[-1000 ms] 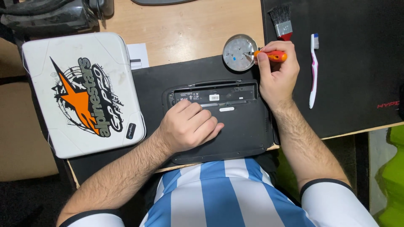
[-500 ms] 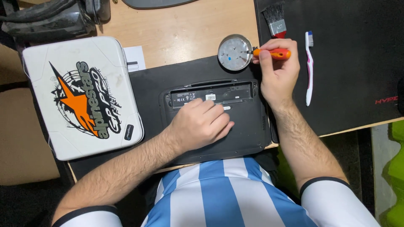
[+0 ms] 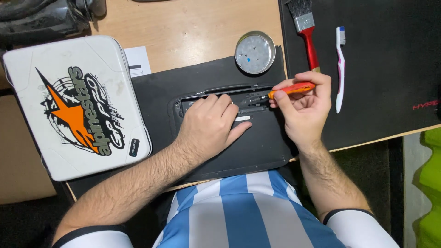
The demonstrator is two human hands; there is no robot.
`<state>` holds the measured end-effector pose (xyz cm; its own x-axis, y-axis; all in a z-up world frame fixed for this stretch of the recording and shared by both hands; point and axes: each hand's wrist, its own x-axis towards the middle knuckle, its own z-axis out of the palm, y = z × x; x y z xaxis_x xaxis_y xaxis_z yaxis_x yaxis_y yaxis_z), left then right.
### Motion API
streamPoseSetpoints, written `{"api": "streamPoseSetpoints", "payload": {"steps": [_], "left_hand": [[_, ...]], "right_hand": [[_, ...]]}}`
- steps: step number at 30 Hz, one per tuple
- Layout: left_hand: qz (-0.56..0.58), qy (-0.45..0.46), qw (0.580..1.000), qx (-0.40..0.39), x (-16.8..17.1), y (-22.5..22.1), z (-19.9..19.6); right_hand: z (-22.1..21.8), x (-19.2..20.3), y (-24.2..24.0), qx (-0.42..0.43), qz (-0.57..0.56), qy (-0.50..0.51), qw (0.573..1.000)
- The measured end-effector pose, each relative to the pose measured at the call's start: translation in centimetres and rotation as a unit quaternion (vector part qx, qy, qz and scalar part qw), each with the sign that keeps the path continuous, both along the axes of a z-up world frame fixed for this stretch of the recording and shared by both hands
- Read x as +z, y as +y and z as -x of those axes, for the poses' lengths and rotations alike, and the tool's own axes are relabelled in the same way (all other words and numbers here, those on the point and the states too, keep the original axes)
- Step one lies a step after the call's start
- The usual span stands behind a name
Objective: The person is using a screwdriver to fasten screws into the bottom panel of a laptop.
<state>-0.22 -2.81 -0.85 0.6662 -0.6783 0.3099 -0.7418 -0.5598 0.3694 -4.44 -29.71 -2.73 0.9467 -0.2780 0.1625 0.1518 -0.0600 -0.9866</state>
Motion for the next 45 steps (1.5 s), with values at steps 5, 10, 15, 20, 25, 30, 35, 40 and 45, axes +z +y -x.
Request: {"api": "streamPoseSetpoints", "payload": {"steps": [5,10,15,20,25,30,35,40,45], "left_hand": [[-0.003,-0.013,1.0,-0.008,-0.7,0.2,0.3],[0.007,-0.016,1.0,-0.004,-1.2,0.1,0.5],[0.016,-0.005,1.0,-0.003,-1.1,0.0,0.4],[0.015,-0.006,1.0,-0.003,-1.1,0.0,0.4],[0.009,-0.013,1.0,0.0,-1.1,0.0,0.5],[0.002,-0.024,1.0,-0.011,-1.5,-0.2,0.4],[-0.018,-0.035,0.999,-0.019,-0.4,-0.3,0.2],[-0.024,-0.04,0.999,-0.021,-0.7,-0.6,0.3],[-0.03,-0.06,0.998,-0.016,-1.1,-1.0,0.3]], "right_hand": [[0.0,0.1,0.9,0.003,0.047,0.013,0.999],[0.1,0.2,1.0,0.001,0.082,0.01,0.997],[0.3,0.1,0.7,-0.001,0.094,0.012,0.995],[0.3,0.3,0.8,-0.001,0.118,0.002,0.993],[0.2,0.6,1.1,-0.002,0.13,0.0,0.991],[0.2,1.0,1.5,-0.006,0.145,-0.006,0.989],[0.2,0.8,1.2,-0.002,0.144,-0.008,0.989],[0.2,0.6,1.3,-0.002,0.139,-0.007,0.99],[0.2,0.4,1.2,0.01,0.118,-0.035,0.992]]}}
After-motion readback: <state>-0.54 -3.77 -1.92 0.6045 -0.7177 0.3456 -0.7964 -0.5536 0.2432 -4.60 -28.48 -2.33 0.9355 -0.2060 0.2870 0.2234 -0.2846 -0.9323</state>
